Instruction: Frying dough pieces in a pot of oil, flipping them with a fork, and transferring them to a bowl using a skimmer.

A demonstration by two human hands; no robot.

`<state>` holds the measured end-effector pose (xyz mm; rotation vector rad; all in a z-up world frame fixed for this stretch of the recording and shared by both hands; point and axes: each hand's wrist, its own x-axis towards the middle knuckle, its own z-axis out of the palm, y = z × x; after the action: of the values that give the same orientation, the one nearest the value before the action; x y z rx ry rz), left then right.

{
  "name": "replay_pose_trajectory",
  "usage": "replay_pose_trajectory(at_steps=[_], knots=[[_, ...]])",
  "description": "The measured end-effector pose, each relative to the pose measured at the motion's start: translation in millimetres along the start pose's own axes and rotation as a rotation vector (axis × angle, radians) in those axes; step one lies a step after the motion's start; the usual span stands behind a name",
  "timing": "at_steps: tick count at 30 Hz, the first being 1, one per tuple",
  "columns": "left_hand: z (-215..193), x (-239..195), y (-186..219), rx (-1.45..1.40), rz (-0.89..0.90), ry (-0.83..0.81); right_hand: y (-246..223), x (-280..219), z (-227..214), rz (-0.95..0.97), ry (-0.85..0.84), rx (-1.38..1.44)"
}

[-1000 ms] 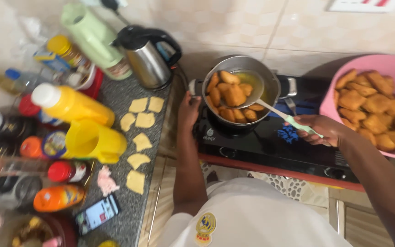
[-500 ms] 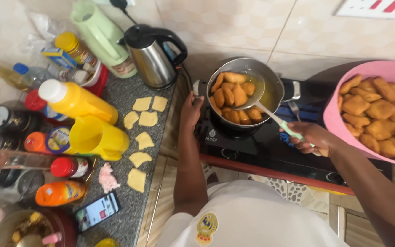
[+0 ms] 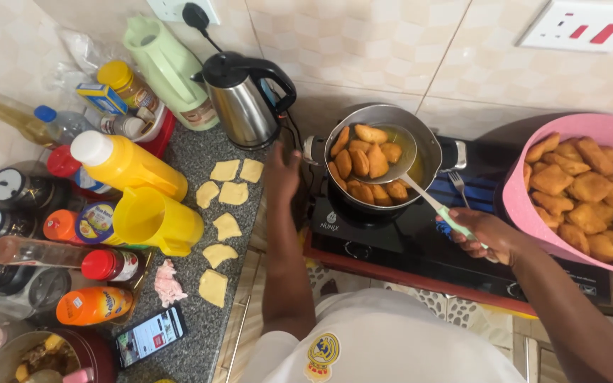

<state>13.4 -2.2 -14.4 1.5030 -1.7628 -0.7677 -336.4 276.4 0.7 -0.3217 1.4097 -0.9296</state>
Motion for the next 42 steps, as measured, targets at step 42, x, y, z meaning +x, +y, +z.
replay_pose_trajectory(at_steps=[42], knots=[[-56, -12, 99, -0.271, 0.240, -0.107, -33, -35, 44, 0.033, 0.071, -0.017]])
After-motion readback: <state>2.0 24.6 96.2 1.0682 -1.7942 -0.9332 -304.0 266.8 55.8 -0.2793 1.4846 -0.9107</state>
